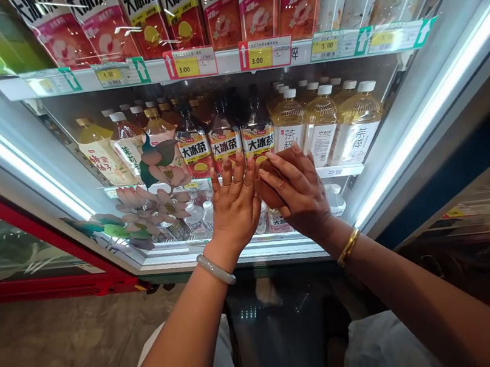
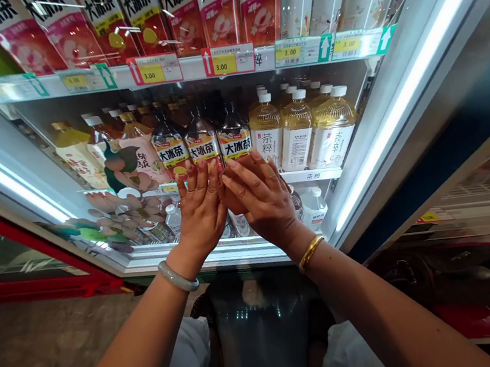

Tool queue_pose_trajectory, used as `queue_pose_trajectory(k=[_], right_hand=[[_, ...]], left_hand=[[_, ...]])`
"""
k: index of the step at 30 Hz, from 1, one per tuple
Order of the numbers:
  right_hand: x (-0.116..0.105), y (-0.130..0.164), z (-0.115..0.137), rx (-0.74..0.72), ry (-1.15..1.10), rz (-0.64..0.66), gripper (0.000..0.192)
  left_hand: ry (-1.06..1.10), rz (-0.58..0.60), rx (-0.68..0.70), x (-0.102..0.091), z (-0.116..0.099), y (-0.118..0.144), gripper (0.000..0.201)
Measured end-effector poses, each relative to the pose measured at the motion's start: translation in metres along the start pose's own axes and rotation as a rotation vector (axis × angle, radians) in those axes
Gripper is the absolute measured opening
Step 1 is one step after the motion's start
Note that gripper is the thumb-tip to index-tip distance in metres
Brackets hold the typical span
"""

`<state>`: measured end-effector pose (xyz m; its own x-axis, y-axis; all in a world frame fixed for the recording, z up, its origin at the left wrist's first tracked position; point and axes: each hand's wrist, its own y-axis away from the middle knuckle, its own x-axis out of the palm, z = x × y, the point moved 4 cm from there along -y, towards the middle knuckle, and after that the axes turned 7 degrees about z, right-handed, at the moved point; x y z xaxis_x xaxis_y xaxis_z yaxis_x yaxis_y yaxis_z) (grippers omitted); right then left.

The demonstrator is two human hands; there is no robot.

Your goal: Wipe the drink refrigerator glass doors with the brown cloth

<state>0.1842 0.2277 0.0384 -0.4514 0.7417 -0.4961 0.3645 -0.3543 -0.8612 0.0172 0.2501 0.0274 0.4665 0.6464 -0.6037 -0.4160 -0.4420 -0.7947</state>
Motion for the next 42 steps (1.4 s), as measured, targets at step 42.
queue_pose_trajectory(k=[42], right_hand=[[0.052,-0.025,0.062,0.15,-0.108,-0.379,0.036]], left_hand=[[0.028,0.022,-0.086,-0.016,0.033,0.014,0.077]])
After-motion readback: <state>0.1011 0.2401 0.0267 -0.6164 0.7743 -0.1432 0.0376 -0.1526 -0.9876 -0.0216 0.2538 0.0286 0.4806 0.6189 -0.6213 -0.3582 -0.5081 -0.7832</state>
